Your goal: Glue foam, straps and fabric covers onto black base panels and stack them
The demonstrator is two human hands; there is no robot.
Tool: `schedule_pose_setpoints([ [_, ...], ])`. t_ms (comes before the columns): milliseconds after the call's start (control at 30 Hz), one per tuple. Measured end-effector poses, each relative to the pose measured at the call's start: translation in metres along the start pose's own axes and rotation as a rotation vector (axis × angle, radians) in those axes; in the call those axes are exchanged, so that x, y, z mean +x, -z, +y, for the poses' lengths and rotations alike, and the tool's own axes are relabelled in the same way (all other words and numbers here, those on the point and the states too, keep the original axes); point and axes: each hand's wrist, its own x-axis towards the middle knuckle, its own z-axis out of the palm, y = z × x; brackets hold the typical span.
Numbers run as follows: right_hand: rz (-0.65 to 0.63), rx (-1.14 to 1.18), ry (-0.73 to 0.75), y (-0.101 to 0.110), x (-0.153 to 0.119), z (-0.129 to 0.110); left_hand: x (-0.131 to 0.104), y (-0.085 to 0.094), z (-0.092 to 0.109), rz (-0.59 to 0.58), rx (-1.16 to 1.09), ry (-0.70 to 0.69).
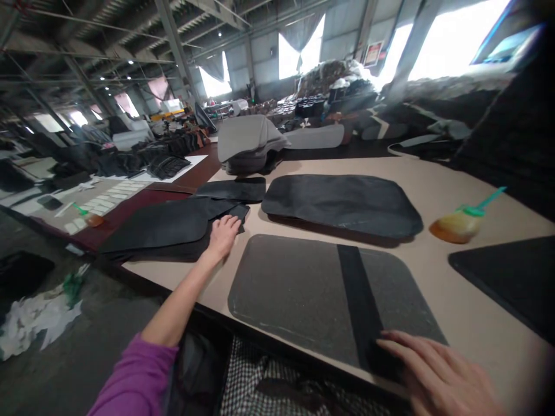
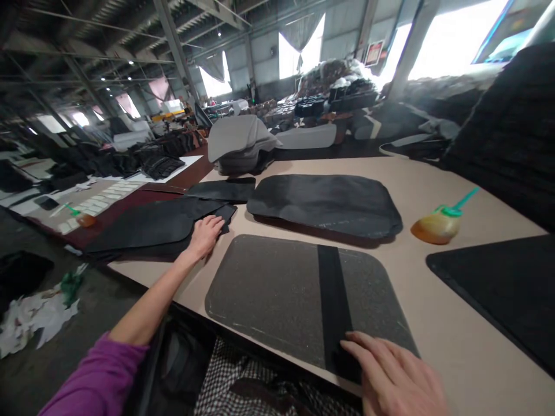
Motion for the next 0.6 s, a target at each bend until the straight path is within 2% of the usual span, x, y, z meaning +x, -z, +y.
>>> schedule_pose_setpoints([
  [67,0.028,0.042,-0.047,0.004,0.014,-0.011,-0.019,-0.004,-0.032,-0.024,0.036,0.065],
  [133,0.056,0.109,-0.051,0.006,0.032,-0.029,-0.032,-0.011,-0.047,-0.045,0.051,0.086],
  [233,0.068,0.285,-0.052,0.005,0.061,-0.062,-0.040,-0.018,-0.050,-0.054,0.058,0.069],
  [333,-0.011,0.546,-0.135,0.003,0.085,-0.095,-0.039,-0.017,-0.047,-0.060,0.057,0.036],
  [467,-0.141,0.849,-0.317,0.003,0.108,-0.123,-0.038,0.004,-0.045,-0.022,0.058,0.019],
  [600,-0.365,1.195,-0.562,0.002,0.132,-0.137,-0.051,0.050,-0.032,0.101,0.045,0.024],
])
